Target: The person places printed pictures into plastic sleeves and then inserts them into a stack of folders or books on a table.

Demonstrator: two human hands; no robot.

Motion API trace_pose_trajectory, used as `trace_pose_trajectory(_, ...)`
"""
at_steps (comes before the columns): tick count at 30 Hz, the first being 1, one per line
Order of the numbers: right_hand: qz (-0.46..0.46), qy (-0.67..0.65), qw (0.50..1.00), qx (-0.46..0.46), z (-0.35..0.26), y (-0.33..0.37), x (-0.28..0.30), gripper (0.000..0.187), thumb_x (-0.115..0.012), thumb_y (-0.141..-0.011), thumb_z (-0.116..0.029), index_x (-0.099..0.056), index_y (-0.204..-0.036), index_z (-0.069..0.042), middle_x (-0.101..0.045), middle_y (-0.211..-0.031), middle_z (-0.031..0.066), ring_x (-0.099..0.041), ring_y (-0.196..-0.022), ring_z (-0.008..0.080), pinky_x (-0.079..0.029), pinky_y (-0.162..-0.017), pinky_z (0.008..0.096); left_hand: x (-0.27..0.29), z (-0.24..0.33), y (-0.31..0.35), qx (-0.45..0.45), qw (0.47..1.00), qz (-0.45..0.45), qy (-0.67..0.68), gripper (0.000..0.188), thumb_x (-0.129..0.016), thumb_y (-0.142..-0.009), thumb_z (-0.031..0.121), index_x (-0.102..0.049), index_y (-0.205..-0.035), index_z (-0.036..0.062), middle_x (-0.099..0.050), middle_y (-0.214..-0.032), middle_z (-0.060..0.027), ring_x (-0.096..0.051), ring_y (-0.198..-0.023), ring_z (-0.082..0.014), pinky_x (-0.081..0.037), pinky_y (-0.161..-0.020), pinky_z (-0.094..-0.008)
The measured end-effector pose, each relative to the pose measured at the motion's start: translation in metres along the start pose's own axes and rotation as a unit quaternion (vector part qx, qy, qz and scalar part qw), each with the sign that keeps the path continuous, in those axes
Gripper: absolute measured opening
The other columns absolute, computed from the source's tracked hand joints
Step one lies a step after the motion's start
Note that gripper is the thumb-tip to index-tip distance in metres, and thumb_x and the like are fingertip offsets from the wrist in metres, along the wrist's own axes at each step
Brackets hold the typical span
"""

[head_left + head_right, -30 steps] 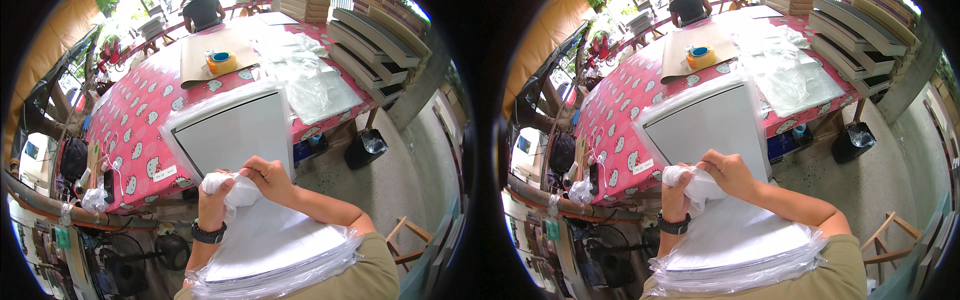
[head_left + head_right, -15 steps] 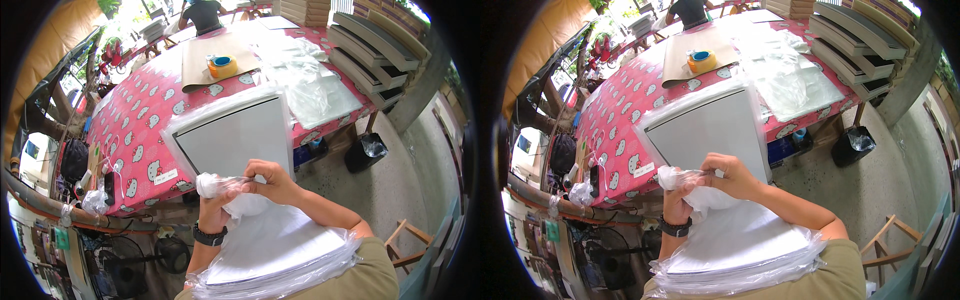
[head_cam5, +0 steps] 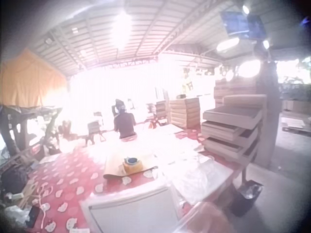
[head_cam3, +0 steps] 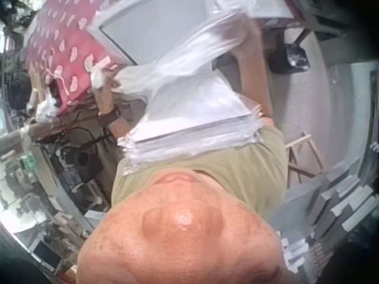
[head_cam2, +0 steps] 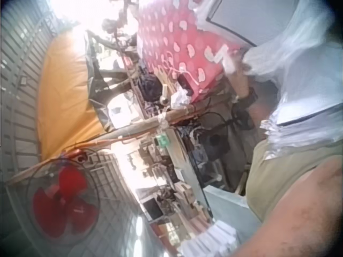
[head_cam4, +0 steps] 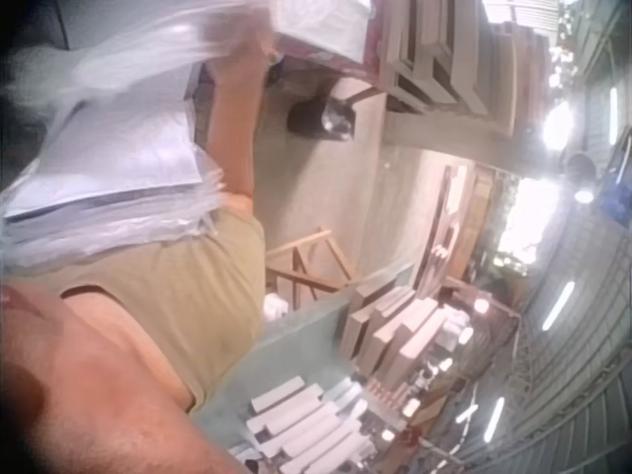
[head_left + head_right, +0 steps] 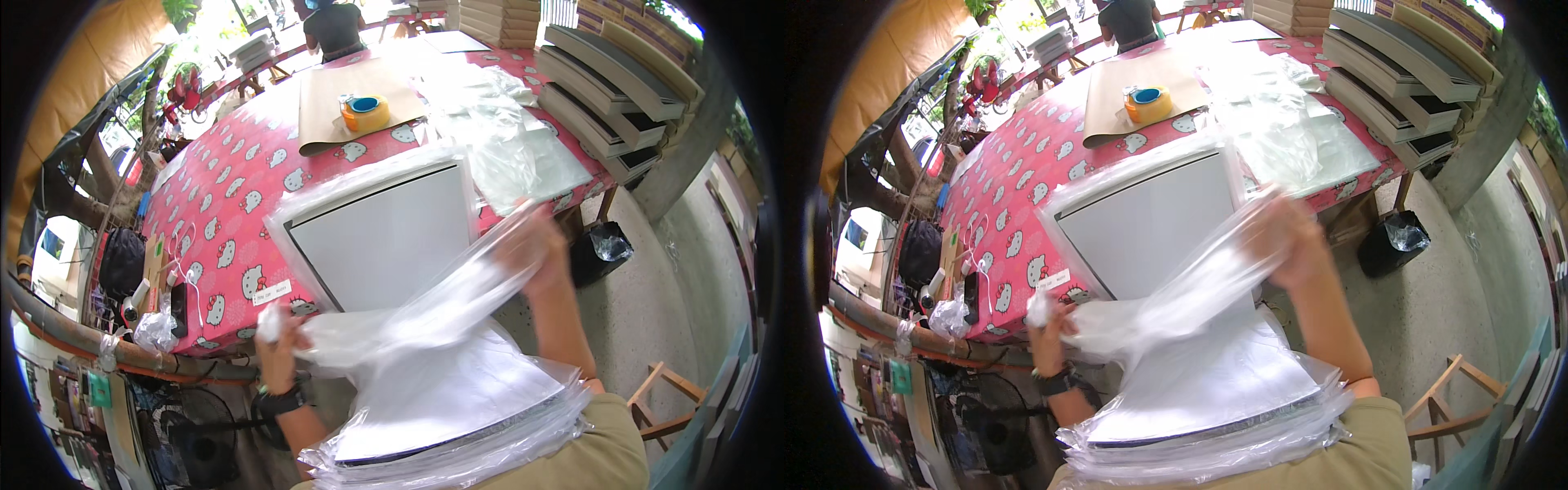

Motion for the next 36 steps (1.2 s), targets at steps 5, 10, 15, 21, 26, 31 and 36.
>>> trace_pose_trajectory(5,0.25,0.386,0.861,0.218,-0.049,0.0,-0.034,0.014,-0.051,-0.085,-0.021,-0.055,-0.084,-0.008,-0.053,-0.066,-0.0012,-0.046,-0.051,0.0043,-0.038,-0.044,0.0172,0.075,0.009,0.002,-0.19,0.949,0.216,-0.13,0.021,-0.049,-0.086,0.011,-0.053,-0.101,-0.0026,-0.055,-0.068,-0.0028,-0.053,-0.059,-0.0088,-0.044,-0.072,-0.0261)
trace_pose_trajectory(10,-0.057,0.651,0.754,-0.068,0.074,-0.036,-0.06,0.009,-0.058,-0.08,-0.009,-0.058,-0.085,-0.001,-0.06,-0.067,0.0045,-0.049,-0.048,0.0053,-0.042,-0.044,0.0198,-0.045,0.042,0.023,-0.093,0.991,-0.094,-0.015,0.025,-0.064,-0.077,0.019,-0.048,-0.089,0.0037,-0.053,-0.07,-0.0031,-0.052,-0.06,-0.0115,-0.045,-0.059,-0.0271)
trace_pose_trajectory(15,-0.139,0.648,0.708,-0.244,0.061,-0.042,-0.07,0.008,-0.06,-0.078,-0.005,-0.06,-0.083,0.001,-0.062,-0.071,0.0049,-0.056,-0.059,0.0089,-0.044,-0.053,0.023,-0.065,0.015,0.035,0.233,0.795,-0.441,0.345,0.03,-0.062,-0.076,0.028,-0.052,-0.093,0.0052,-0.057,-0.077,-0.0022,-0.051,-0.062,-0.0134,-0.044,-0.067,-0.0281)
trace_pose_trajectory(21,-0.384,0.359,0.825,-0.208,0.046,-0.018,-0.019,0.027,-0.063,-0.073,-0.02,-0.062,-0.088,0.002,-0.063,-0.078,0.0128,-0.06,-0.066,0.0212,-0.047,-0.064,0.0328,-0.038,-0.009,0.019,0.046,0.697,-0.385,0.604,0.044,-0.044,-0.084,0.046,-0.055,-0.097,0.0059,-0.055,-0.073,-0.0025,-0.045,-0.048,-0.0118,-0.042,-0.053,-0.0268)
trace_pose_trajectory(26,-0.097,0.046,0.994,-0.001,-0.008,0.0,-0.016,0.055,-0.044,-0.083,-0.05,-0.06,-0.099,0.0,-0.062,-0.089,0.0188,-0.062,-0.075,0.0275,-0.048,-0.073,0.0404,-0.051,-0.037,0.021,-0.193,0.749,-0.482,0.412,0.039,-0.062,-0.075,0.041,-0.054,-0.075,0.0032,-0.052,-0.071,-0.0038,-0.043,-0.052,-0.0146,-0.037,-0.047,-0.0268)
trace_pose_trajectory(31,-0.213,0.493,0.779,-0.324,0.042,-0.006,-0.013,0.044,-0.068,-0.072,-0.035,-0.059,-0.096,0.0,-0.061,-0.09,0.0159,-0.058,-0.082,0.0259,-0.045,-0.074,0.0357,-0.018,-0.008,0.01,-0.133,0.814,-0.224,0.52,0.04,-0.063,-0.075,0.033,-0.046,-0.097,0.0036,-0.051,-0.089,-0.0059,-0.049,-0.064,-0.0145,-0.041,-0.054,-0.0262)
trace_pose_trajectory(36,-0.359,0.23,0.899,-0.102,0.023,-0.017,-0.01,0.03,-0.075,-0.063,-0.012,-0.06,-0.086,0.001,-0.06,-0.078,0.0091,-0.057,-0.076,0.0214,-0.041,-0.081,0.0428,-0.021,-0.002,-0.01,-0.142,0.869,-0.149,0.45,0.055,-0.064,-0.075,0.025,-0.038,-0.119,0.0041,-0.051,-0.107,-0.0079,-0.054,-0.076,-0.0144,-0.045,-0.06,-0.0255)
Point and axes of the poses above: each hand's wrist, its own y-axis away from the middle knuckle, its own x-axis out of the back of the hand, z = x × y, the point moved 1 cm from there along -y, towards the middle knuckle
